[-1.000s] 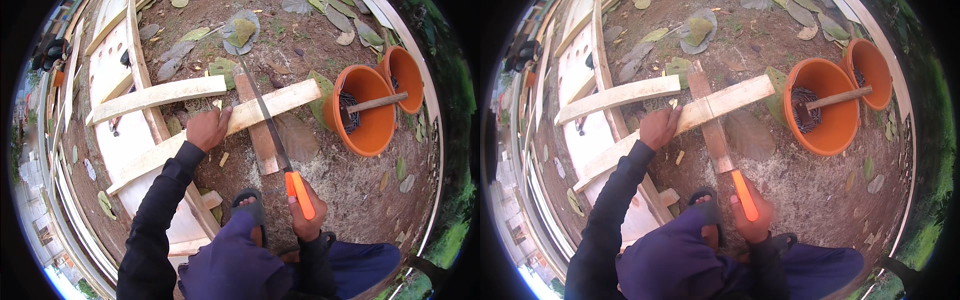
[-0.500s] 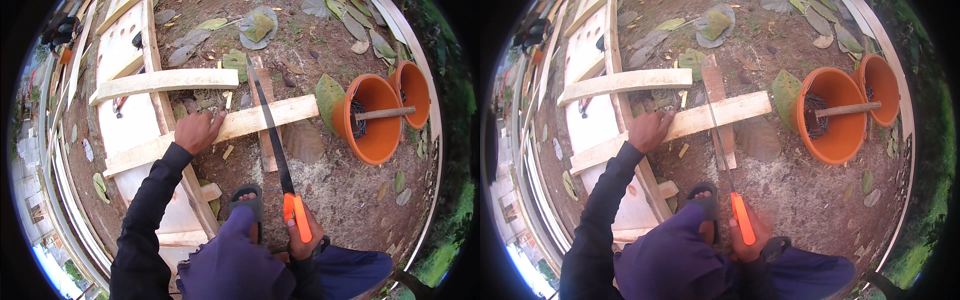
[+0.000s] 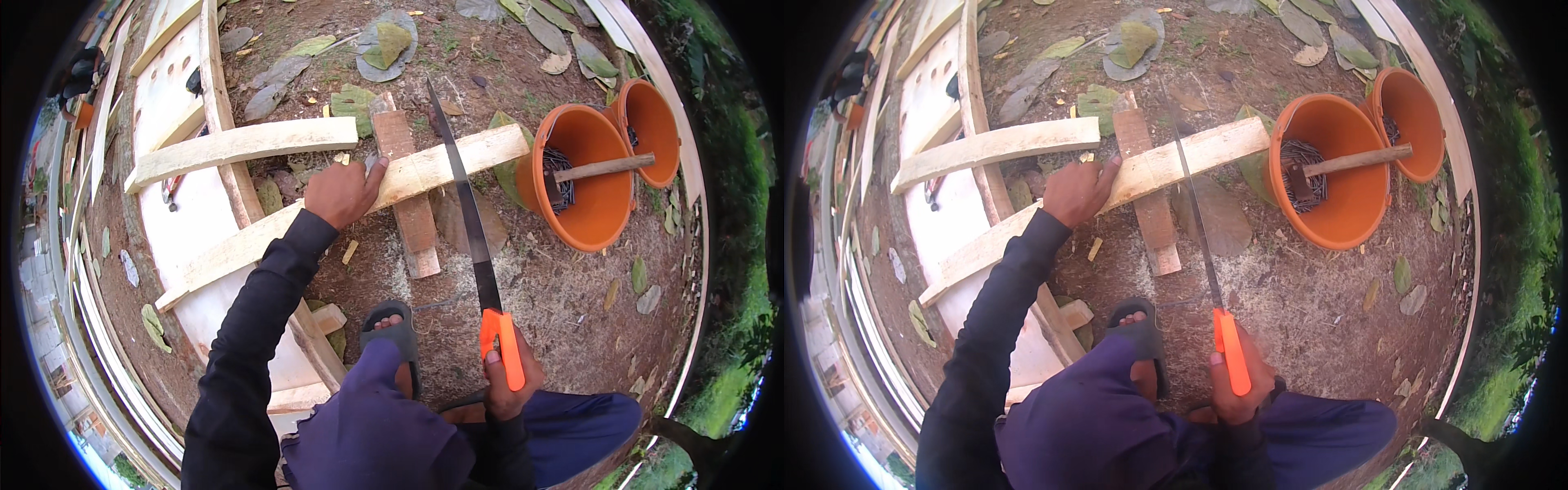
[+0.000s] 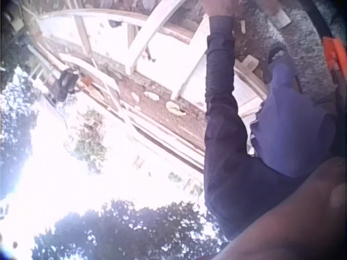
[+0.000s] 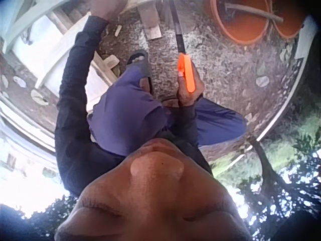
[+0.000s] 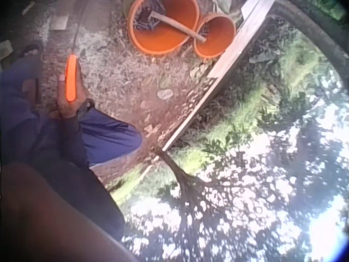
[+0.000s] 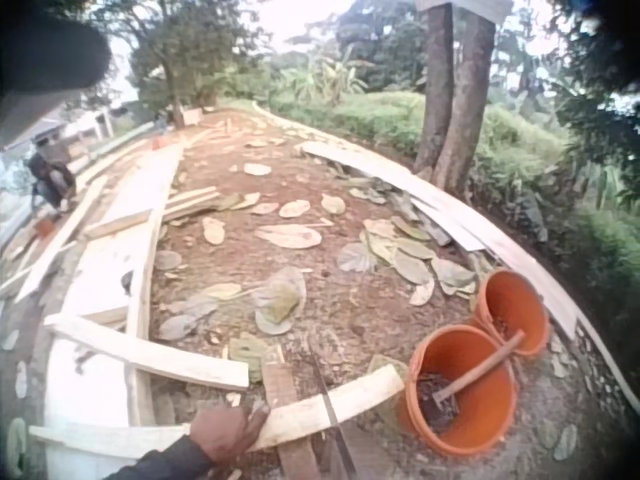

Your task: The person measures and cuts wooden planks, then nails them into a frame on the ground. They use a tape measure, hand saw, hammer, and nails to assemble the structure.

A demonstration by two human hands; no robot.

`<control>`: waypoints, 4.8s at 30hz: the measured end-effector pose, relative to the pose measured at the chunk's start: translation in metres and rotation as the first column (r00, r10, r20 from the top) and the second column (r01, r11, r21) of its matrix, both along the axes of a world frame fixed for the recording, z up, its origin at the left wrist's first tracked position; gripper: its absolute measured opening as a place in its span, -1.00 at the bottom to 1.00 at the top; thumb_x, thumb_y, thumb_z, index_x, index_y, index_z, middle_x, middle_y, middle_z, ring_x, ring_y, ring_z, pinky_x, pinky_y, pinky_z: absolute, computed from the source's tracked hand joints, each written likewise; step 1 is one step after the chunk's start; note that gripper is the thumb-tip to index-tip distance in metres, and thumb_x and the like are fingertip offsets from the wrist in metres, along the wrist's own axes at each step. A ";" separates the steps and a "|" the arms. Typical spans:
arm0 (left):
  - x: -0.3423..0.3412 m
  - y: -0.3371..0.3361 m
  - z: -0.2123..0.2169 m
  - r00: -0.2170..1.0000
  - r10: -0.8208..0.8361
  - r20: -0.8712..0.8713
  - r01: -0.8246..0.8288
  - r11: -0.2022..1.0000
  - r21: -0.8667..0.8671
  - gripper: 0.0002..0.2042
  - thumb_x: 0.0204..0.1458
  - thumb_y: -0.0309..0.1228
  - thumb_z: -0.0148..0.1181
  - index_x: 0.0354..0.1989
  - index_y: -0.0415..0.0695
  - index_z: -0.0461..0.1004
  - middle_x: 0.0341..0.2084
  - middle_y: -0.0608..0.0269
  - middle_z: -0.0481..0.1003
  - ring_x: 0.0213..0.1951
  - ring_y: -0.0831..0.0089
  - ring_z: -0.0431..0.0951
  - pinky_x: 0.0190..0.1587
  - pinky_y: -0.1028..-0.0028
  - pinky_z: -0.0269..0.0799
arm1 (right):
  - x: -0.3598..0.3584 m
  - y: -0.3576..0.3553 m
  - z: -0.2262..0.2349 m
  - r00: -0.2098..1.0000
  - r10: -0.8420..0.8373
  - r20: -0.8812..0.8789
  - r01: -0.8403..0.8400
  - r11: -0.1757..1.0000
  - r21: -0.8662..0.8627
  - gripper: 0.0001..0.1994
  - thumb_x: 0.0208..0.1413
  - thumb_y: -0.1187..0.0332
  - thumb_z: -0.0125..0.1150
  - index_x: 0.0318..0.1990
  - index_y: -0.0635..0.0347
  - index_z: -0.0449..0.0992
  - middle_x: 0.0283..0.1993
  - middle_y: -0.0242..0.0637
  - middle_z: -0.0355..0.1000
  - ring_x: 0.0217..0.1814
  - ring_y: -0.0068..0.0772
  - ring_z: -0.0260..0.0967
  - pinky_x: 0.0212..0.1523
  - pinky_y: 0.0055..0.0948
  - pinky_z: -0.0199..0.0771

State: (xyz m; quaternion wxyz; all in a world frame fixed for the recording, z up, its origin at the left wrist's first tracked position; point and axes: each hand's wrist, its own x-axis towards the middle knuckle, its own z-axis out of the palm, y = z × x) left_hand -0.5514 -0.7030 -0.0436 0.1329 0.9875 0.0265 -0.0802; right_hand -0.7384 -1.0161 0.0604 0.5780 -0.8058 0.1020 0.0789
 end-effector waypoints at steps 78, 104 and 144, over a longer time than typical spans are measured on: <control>-0.084 0.026 0.010 0.991 -0.095 0.091 0.102 0.992 -0.078 -0.30 -0.30 -0.17 0.55 0.09 -0.18 0.48 -0.07 0.08 0.55 0.00 0.06 0.53 0.04 0.15 0.42 | 0.062 0.104 -0.153 0.918 0.366 -0.155 -0.387 0.912 -0.138 -0.15 0.04 0.31 0.38 0.41 0.48 0.04 0.39 0.29 0.16 0.42 0.31 0.14 0.39 0.00 0.19; -0.126 0.008 0.021 0.904 0.365 0.222 -0.394 0.913 0.108 -0.53 0.31 -0.10 0.03 0.24 -0.15 0.34 0.19 -0.01 0.40 0.29 0.03 0.32 0.31 -0.05 0.13 | -0.075 -0.062 -0.069 0.687 0.711 -0.152 -0.696 0.582 -0.420 -0.24 0.06 0.43 0.29 0.44 0.17 0.10 0.14 -0.09 0.36 0.16 -0.08 0.37 0.11 -0.05 0.34; -0.124 0.108 0.012 0.960 0.281 -0.003 -0.280 0.959 0.051 -0.82 0.14 -0.38 0.06 -0.23 -0.22 0.51 -0.39 -0.13 0.54 -0.20 -0.14 0.55 -0.10 0.00 0.45 | 0.059 0.036 0.028 0.971 0.238 0.021 -0.238 0.971 -0.009 -0.58 0.20 0.47 0.25 0.21 0.39 0.47 -0.01 0.11 0.59 -0.01 -0.15 0.64 -0.02 -0.32 0.59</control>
